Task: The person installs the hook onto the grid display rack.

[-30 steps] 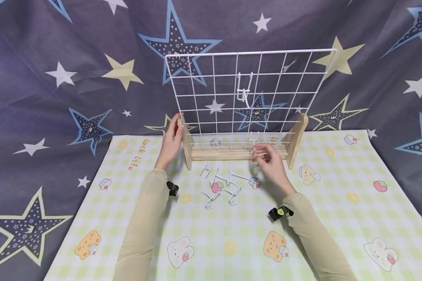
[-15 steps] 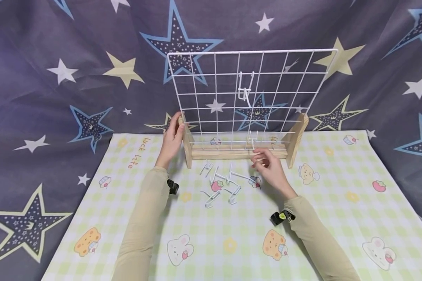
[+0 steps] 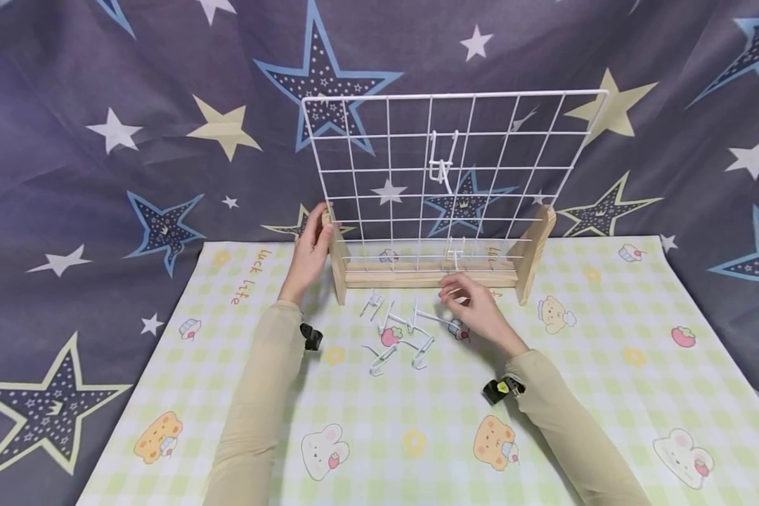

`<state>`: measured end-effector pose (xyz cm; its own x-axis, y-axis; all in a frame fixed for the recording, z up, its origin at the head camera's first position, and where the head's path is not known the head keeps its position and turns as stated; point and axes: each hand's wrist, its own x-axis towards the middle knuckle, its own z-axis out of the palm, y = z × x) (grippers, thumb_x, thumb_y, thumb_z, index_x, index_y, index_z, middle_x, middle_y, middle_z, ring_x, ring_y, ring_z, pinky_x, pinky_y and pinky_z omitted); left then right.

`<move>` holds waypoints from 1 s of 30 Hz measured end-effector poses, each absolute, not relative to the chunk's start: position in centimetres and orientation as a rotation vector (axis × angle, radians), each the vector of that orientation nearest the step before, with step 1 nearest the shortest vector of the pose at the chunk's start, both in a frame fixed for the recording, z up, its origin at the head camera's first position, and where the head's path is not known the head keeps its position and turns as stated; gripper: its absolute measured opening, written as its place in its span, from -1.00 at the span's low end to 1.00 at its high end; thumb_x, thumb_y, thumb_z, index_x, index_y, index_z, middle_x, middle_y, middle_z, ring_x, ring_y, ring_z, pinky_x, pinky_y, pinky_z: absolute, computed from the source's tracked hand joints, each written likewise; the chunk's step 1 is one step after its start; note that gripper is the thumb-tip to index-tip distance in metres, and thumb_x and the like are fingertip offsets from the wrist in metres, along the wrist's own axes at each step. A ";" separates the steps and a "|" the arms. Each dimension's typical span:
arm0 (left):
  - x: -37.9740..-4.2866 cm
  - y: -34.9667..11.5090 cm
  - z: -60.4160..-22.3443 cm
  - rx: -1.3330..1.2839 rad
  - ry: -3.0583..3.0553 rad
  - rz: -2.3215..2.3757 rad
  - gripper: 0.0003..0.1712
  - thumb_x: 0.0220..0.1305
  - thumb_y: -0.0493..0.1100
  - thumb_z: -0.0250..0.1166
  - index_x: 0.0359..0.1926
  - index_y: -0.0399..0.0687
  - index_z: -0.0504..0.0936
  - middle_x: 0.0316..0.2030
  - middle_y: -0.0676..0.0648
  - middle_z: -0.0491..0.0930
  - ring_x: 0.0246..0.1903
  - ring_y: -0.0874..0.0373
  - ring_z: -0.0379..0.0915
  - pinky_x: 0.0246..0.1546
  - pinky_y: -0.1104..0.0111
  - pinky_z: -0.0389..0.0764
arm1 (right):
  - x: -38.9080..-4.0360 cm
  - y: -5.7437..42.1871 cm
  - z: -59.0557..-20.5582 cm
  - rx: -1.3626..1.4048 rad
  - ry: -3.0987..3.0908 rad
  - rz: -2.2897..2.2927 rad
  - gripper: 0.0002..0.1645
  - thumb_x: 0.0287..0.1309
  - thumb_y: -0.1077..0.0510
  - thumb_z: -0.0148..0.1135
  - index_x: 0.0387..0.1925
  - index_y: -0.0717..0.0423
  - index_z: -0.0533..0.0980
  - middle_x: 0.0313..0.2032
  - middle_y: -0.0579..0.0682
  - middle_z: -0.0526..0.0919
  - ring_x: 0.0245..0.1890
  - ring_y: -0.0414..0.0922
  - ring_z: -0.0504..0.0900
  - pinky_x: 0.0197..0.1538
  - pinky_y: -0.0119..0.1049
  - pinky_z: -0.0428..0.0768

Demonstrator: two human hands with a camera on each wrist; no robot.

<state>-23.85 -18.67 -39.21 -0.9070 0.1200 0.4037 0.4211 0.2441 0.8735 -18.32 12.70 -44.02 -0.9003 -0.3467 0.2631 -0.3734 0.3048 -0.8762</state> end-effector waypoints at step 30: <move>-24.2 -18.7 -39.3 -0.490 -2.233 -1.743 -0.49 0.50 -0.27 -0.03 0.39 -0.29 0.18 0.06 -0.52 0.45 0.01 -0.35 0.44 -0.06 -0.06 0.55 | -20.7 10.4 -48.6 1.039 -2.640 1.562 -0.76 0.08 0.48 0.23 -0.17 0.32 0.57 -0.07 0.14 0.60 0.00 0.08 0.54 0.13 -0.07 0.50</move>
